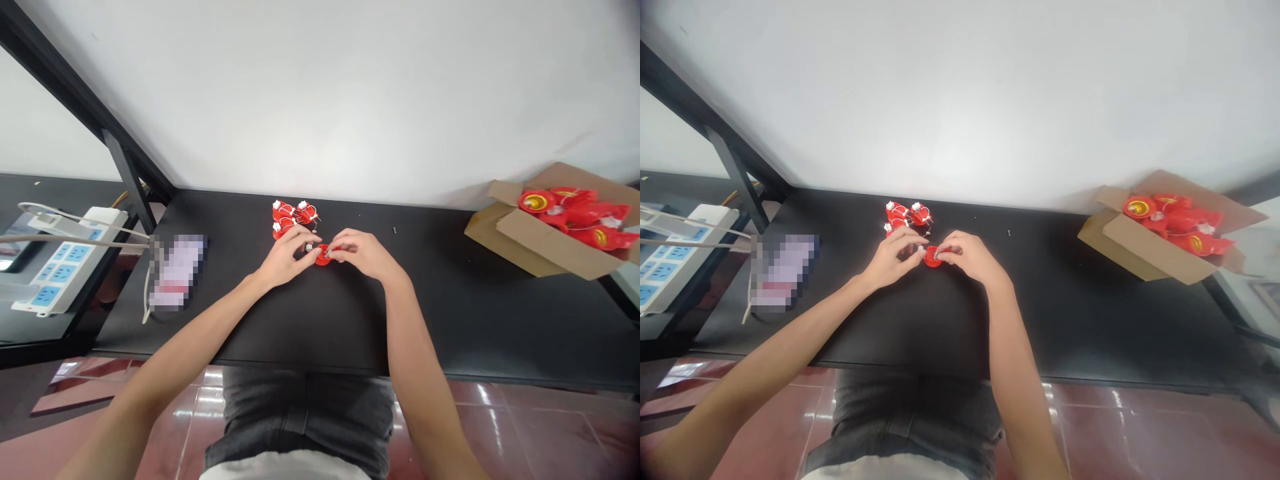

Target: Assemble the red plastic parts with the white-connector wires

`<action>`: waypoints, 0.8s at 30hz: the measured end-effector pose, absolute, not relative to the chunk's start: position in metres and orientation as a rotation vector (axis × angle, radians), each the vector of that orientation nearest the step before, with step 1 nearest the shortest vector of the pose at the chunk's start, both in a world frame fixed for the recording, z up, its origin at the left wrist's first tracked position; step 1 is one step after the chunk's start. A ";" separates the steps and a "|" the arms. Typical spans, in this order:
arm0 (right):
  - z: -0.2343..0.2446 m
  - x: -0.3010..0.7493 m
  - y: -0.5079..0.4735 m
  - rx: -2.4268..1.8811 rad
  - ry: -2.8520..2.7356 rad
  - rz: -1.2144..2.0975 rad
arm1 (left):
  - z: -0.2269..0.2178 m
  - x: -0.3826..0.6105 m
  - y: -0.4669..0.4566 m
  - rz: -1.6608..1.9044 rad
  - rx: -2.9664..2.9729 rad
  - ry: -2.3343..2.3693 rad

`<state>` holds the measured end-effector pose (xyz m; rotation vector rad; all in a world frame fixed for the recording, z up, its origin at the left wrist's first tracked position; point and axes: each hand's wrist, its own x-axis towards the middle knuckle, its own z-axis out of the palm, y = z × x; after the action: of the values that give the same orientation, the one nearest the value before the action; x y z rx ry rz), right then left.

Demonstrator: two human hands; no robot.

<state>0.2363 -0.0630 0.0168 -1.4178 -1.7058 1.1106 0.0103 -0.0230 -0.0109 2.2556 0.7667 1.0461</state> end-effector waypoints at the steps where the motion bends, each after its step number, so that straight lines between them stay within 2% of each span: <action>1: 0.017 0.234 -0.063 -1.401 -1.724 1.127 | -0.011 0.011 -0.024 1.031 2.269 0.720; 5: 0.018 0.228 -0.063 -1.341 -1.822 1.109 | -0.012 0.014 -0.027 1.008 2.294 0.628; 13: 0.017 0.224 -0.061 -1.354 -2.060 0.871 | -0.010 0.015 -0.027 1.020 2.245 0.639; 24: 0.019 0.228 -0.063 -1.388 -1.971 1.004 | -0.011 0.014 -0.025 1.023 2.219 0.684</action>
<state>0.2276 -0.0627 0.0195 -1.3876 -1.9710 1.0039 0.0138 -0.0252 -0.0109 2.2186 0.6837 1.0231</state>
